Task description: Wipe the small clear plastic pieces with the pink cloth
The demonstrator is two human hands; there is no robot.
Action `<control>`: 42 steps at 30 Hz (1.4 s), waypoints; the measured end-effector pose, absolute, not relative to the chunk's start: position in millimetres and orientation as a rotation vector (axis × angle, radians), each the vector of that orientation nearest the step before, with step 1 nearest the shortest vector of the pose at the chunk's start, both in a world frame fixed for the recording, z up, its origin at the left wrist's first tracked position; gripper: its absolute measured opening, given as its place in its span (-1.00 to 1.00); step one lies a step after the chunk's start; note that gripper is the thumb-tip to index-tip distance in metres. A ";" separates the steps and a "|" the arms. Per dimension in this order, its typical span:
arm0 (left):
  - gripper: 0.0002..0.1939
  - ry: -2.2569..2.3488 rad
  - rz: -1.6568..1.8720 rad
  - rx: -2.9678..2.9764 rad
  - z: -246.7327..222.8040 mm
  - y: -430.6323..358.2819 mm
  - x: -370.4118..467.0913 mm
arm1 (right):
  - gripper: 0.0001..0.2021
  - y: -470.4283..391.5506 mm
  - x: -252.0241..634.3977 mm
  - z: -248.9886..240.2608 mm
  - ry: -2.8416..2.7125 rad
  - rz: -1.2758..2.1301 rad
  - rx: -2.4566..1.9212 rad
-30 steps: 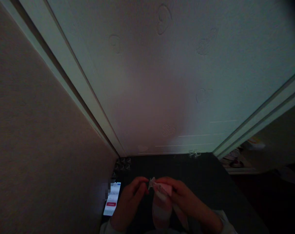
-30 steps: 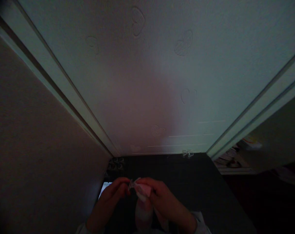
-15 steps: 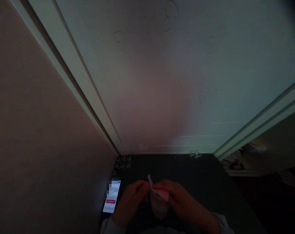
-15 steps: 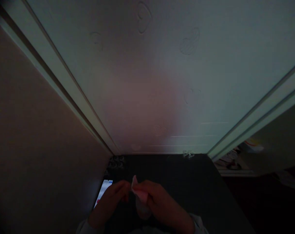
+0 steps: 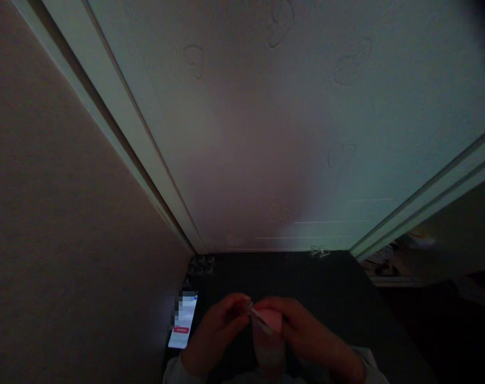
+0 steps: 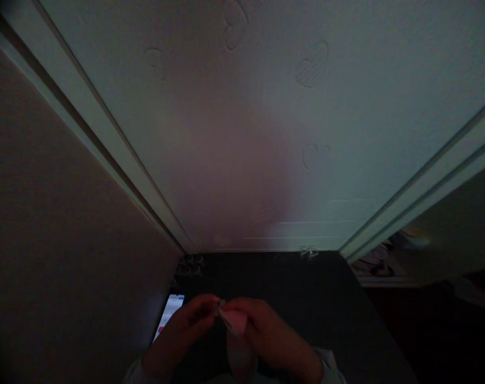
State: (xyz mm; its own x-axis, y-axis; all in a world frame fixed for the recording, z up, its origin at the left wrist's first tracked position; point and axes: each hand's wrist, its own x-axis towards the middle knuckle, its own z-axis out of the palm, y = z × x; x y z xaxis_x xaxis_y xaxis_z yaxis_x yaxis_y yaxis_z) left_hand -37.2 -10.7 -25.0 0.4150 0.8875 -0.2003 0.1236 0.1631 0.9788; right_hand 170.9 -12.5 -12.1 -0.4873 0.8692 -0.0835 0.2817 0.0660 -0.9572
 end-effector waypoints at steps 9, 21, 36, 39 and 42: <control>-0.62 1.039 0.721 1.366 -20.4 -13.2 -42.7 | -0.77 -9.9 170.1 -18.8 -1.610 1.615 -1.073; -0.65 1.196 0.641 1.316 -14.0 -5.6 -27.0 | -0.58 -13.5 169.3 -15.9 -1.876 1.314 -1.087; -0.81 1.056 0.702 1.424 -11.7 -10.7 -32.5 | -0.81 -7.7 168.7 -25.5 -1.505 1.623 -1.118; -0.78 1.114 0.659 1.519 -10.8 -11.3 -33.5 | -0.83 -8.3 167.2 -32.4 -1.291 1.762 -1.117; -0.72 1.159 0.638 1.558 -9.4 -11.2 -33.9 | -0.86 -10.5 164.7 -41.8 -1.025 1.909 -1.027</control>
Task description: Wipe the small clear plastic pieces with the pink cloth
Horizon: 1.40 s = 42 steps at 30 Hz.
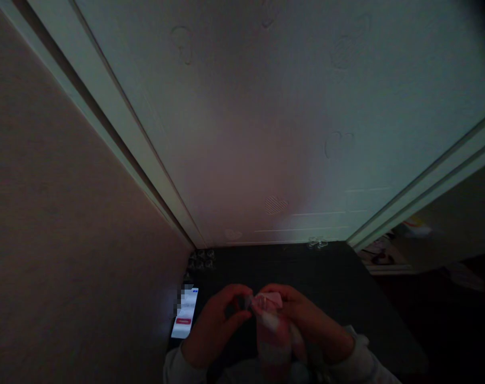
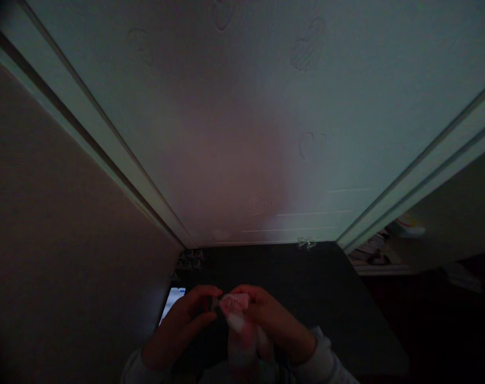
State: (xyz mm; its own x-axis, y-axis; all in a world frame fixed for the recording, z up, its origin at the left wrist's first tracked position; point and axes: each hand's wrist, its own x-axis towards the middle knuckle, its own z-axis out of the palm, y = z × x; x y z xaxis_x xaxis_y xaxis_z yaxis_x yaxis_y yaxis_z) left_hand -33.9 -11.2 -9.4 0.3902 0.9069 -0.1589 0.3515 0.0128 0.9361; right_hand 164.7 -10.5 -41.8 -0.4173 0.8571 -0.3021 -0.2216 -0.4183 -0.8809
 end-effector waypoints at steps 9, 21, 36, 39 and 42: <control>-0.62 1.194 0.702 1.488 -15.9 -12.9 -36.2 | -0.82 -10.2 165.2 -53.5 -0.873 1.943 -0.989; -0.62 1.110 0.592 1.336 -21.7 -11.0 -26.1 | -0.83 -4.8 171.1 -36.5 -1.187 1.693 -1.179; -0.74 1.073 0.600 1.503 -13.1 -14.3 -35.1 | -0.84 -6.9 169.1 -50.7 -0.927 1.921 -1.113; -0.74 1.083 0.590 1.515 -12.5 -14.6 -35.1 | -0.85 -9.1 168.7 -48.1 -0.867 1.982 -1.058; -0.77 1.095 0.618 1.508 -13.6 -14.0 -35.1 | -0.87 -11.1 170.3 -47.9 -0.901 1.976 -1.022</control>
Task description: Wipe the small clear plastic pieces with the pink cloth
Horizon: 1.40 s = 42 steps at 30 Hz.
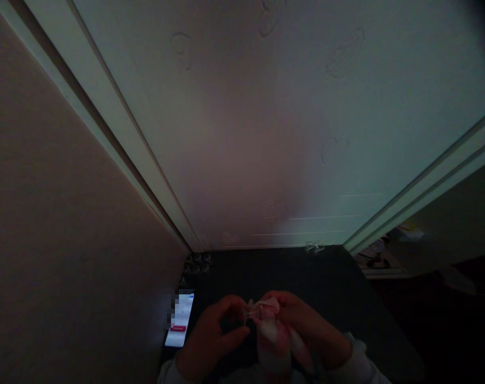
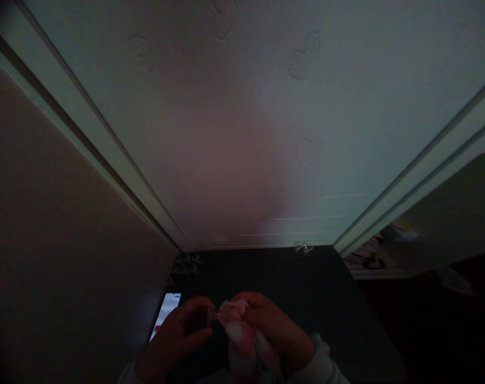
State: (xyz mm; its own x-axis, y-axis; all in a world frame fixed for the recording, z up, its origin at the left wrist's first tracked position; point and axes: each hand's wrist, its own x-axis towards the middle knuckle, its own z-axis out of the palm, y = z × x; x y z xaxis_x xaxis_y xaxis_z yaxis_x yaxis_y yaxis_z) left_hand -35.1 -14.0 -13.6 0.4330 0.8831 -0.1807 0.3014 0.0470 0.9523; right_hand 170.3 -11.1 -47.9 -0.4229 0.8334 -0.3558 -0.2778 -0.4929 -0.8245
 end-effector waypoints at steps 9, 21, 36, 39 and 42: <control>-0.82 1.207 0.772 1.283 -16.5 -9.1 -34.0 | -0.62 -10.4 174.6 -44.8 -1.096 1.822 -0.925; -0.76 1.239 1.001 0.977 -20.3 -7.8 -34.7 | -0.53 -12.1 180.9 -48.2 -1.105 1.571 -1.149; -0.87 1.227 0.927 1.237 -23.8 -17.5 3.6 | -0.52 -13.8 148.4 -54.7 -0.977 1.471 -1.067; -0.91 1.261 0.955 1.281 -26.4 -18.0 5.4 | -0.43 -13.1 146.2 -59.2 -0.947 1.380 -1.131; -0.91 1.224 0.984 1.198 -29.6 -17.7 6.3 | -0.40 -12.5 146.5 -64.3 -0.903 1.360 -1.172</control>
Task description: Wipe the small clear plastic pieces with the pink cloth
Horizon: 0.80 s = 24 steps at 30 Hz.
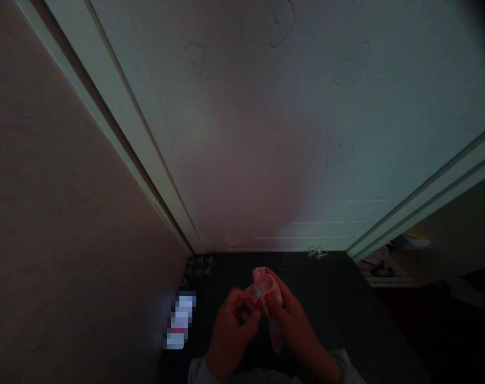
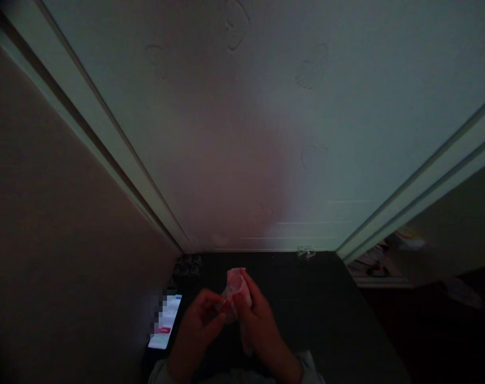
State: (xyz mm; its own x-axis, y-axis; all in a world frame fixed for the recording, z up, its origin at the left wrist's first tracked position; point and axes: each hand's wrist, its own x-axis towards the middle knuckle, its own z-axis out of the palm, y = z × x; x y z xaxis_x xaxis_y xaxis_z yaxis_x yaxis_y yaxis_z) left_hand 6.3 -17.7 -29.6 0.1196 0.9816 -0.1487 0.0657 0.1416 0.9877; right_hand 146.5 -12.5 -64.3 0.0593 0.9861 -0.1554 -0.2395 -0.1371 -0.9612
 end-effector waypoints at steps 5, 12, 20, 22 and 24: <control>-0.86 1.010 1.012 0.926 -30.8 -15.0 8.0 | -0.50 -12.0 143.8 -60.3 -0.742 1.608 -0.995; -0.86 1.039 1.020 0.872 -32.2 -13.2 9.5 | -0.62 -10.3 137.3 -44.8 -0.537 1.629 -0.835; -0.72 1.029 1.089 0.749 -40.7 -14.5 12.5 | -0.42 -12.8 145.8 -47.6 -0.816 1.399 -1.033; -0.70 0.955 1.117 0.637 -39.2 -14.8 14.4 | -0.43 -16.0 146.2 -42.9 -0.869 1.380 -1.058; -0.72 0.877 1.121 0.564 -35.8 -15.8 16.0 | -0.43 -18.9 146.3 -39.0 -0.902 1.376 -1.074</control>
